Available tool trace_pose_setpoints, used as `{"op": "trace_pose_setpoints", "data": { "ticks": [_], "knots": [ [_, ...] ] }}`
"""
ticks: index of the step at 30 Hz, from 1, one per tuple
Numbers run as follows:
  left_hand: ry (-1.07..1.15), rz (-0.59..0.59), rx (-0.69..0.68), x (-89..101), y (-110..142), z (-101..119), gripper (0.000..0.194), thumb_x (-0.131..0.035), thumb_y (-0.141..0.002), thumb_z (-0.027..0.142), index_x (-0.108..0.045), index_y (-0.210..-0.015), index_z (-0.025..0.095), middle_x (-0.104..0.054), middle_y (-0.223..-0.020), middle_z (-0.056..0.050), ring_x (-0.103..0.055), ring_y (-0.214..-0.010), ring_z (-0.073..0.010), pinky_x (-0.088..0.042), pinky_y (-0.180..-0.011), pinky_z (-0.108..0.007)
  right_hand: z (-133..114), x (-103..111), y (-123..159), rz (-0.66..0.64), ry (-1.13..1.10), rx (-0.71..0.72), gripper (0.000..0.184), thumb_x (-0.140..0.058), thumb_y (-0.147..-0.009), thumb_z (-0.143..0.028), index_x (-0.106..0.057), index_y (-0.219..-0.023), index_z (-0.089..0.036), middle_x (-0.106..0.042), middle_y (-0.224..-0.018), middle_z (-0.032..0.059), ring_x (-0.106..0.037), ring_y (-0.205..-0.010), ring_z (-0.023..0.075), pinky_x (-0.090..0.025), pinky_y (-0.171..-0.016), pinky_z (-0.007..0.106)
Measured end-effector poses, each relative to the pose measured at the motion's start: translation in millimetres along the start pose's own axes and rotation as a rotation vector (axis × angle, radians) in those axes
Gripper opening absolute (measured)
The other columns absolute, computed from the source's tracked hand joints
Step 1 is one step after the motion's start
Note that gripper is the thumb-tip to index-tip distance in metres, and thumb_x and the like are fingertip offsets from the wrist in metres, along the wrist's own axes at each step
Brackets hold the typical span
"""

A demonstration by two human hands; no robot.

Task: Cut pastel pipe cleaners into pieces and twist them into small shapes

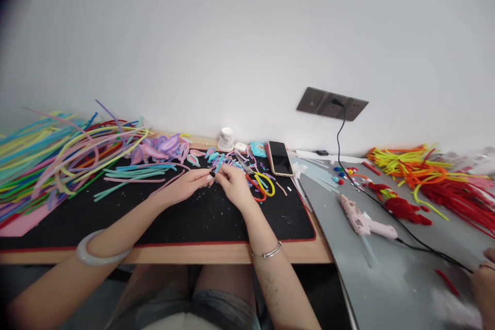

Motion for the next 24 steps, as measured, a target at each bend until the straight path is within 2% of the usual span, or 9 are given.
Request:
{"op": "trace_pose_setpoints", "data": {
  "ticks": [9,16,18,21,24],
  "knots": [
    [-0.247,0.009,-0.08,-3.0,2.6,16.1,0.026,-0.029,-0.087,0.027,-0.049,-0.073,0.016,-0.052,-0.071,0.001,-0.047,-0.069,-0.0132,-0.036,-0.067,-0.024,10.5,-4.4,0.3,-0.031,-0.228,-0.188,0.023,-0.045,-0.073,-0.019,-0.038,-0.051,-0.017,-0.036,-0.046,-0.0055,-0.03,-0.044,0.0065,-0.024,-0.044,0.02],
    [-0.447,0.062,-0.168,-5.2,4.0,17.6,0.024,-0.032,-0.086,0.022,-0.047,-0.068,0.016,-0.051,-0.068,-0.001,-0.046,-0.064,-0.0134,-0.033,-0.062,-0.024,17.8,-6.6,0.3,0.002,-0.239,-0.259,0.026,-0.046,-0.072,-0.021,-0.035,-0.049,-0.018,-0.032,-0.043,-0.0062,-0.028,-0.042,0.006,-0.022,-0.043,0.02],
    [-0.387,0.052,-0.141,-5.3,4.2,17.1,0.027,-0.032,-0.086,0.026,-0.047,-0.065,0.016,-0.051,-0.065,0.0,-0.046,-0.062,-0.0127,-0.034,-0.061,-0.023,18.2,-4.2,-0.1,0.037,-0.193,-0.235,0.026,-0.045,-0.074,-0.024,-0.035,-0.051,-0.017,-0.032,-0.046,-0.0056,-0.029,-0.044,0.0066,-0.023,-0.044,0.02],
    [-0.153,-0.053,-0.044,-8.1,4.1,13.8,0.034,-0.029,-0.088,0.032,-0.048,-0.065,0.015,-0.05,-0.061,0.001,-0.046,-0.056,-0.0106,-0.035,-0.057,-0.022,17.3,0.0,-0.3,0.066,-0.118,-0.182,0.025,-0.044,-0.077,-0.028,-0.039,-0.055,-0.017,-0.036,-0.051,-0.0043,-0.033,-0.049,0.0078,-0.026,-0.047,0.021],
    [0.072,-0.137,0.029,-10.2,3.4,11.2,0.034,-0.031,-0.087,0.036,-0.054,-0.073,0.015,-0.056,-0.068,-0.001,-0.049,-0.057,-0.0106,-0.037,-0.056,-0.021,14.8,2.6,-0.3,0.065,-0.079,-0.147,0.026,-0.043,-0.08,-0.03,-0.042,-0.058,-0.017,-0.039,-0.053,-0.0033,-0.036,-0.051,0.009,-0.029,-0.049,0.021]
  ]
}}
Point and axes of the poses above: each hand's wrist, its own y-axis away from the middle knuckle, its own x-axis out of the back of the hand, z = x × y, the point moved 4 cm from there along -y, towards the middle knuckle
